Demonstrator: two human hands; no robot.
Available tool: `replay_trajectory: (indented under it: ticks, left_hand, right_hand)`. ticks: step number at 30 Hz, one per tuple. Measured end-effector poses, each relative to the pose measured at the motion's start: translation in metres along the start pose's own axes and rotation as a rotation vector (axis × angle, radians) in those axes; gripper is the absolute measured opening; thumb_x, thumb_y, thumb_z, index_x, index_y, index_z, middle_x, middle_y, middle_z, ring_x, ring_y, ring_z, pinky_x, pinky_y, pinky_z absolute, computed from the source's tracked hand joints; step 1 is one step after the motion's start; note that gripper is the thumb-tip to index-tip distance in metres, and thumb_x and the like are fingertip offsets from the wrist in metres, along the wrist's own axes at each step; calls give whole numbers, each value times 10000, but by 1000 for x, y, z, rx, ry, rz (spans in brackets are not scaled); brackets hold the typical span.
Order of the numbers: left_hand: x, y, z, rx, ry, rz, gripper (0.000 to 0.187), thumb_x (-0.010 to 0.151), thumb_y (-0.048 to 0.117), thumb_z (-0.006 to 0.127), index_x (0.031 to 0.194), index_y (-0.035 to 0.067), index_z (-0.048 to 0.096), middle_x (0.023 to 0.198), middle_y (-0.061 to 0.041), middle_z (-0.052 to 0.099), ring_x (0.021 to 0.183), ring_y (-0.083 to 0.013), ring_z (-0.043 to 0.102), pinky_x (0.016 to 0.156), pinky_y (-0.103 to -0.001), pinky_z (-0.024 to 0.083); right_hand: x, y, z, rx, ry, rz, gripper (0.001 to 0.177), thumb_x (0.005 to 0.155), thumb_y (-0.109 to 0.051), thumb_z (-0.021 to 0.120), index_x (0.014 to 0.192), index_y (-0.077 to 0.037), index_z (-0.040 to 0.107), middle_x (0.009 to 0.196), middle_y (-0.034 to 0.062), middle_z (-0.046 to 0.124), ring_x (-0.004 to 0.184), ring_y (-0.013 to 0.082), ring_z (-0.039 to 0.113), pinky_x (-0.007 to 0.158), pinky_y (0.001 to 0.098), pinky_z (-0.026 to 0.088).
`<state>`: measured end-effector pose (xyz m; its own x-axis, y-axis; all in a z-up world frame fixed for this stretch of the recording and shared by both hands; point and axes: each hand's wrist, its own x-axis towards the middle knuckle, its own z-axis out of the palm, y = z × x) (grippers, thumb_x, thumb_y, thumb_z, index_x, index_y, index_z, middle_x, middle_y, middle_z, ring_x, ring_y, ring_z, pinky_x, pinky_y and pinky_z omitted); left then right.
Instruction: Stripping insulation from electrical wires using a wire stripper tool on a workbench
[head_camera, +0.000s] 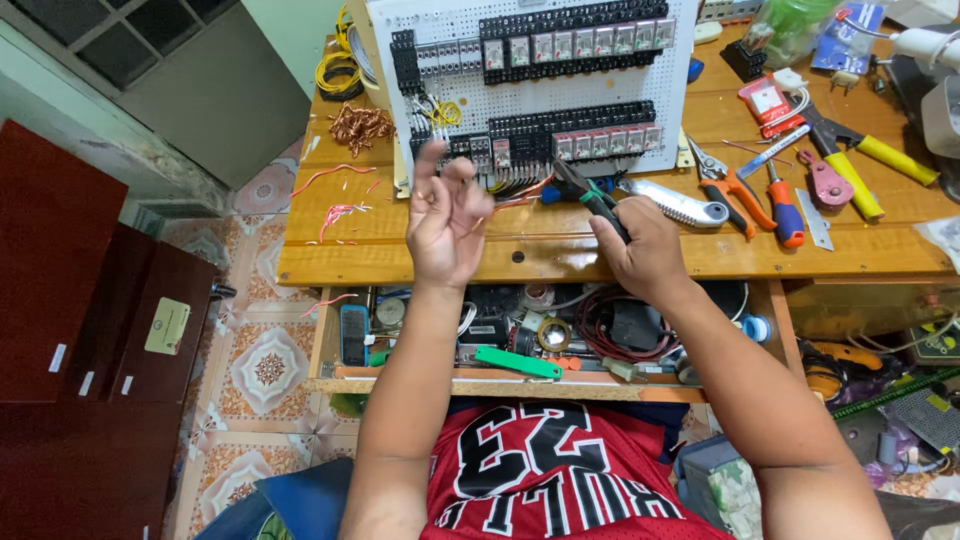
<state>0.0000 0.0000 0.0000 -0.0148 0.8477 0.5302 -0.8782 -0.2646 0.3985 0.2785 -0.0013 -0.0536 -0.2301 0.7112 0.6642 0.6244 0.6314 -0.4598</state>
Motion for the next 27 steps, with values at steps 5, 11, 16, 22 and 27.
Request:
replay_trajectory:
  ticks: [5,11,16,22,27]
  left_hand:
    - [9,32,28,-346,-257,16,836,1054,-35,522,1683,358,136,1258,-199,680,826,-237,733,727,-333,643]
    - [15,48,32,-141,-200,191,1092,948,-199,557,1656,445,31,1551,-227,486,1299,-367,631,1055,-436,624]
    - [9,34,80,722,-32,455,1151,788,-308,359,1694,359,120,1637,-257,418,1622,-373,371,1471,-563,206]
    - [11,14,49,1591,-286,49,947,596,-213,408,1478,125,476,1215,-117,606,1152,-319,571,1108,-450,465]
    - [8,-18,13,1516,-300,57,315,690,39,695,982,154,673,825,-24,634,740,-219,639,754,-359,536]
  right_hand:
    - [2,-16,-2,82,-2,49,378,1072,-321,650,776,-96,578,695,114,555,783,377,641,690,421,523]
    - [0,-33,-1,187,-25,87,361,1070,-282,641,771,-87,585,683,143,553,731,408,617,668,442,508]
    - [1,-51,-9,143,-144,67,380,1086,-303,526,789,-68,498,731,69,453,705,260,456,635,404,338]
    - [-6,-44,-7,214,55,32,382,1076,-297,627,765,-82,569,668,140,509,667,399,568,633,391,491]
    - [1,-53,-16,229,115,11,399,1084,-282,626,758,-66,549,674,141,496,646,397,543,615,389,473]
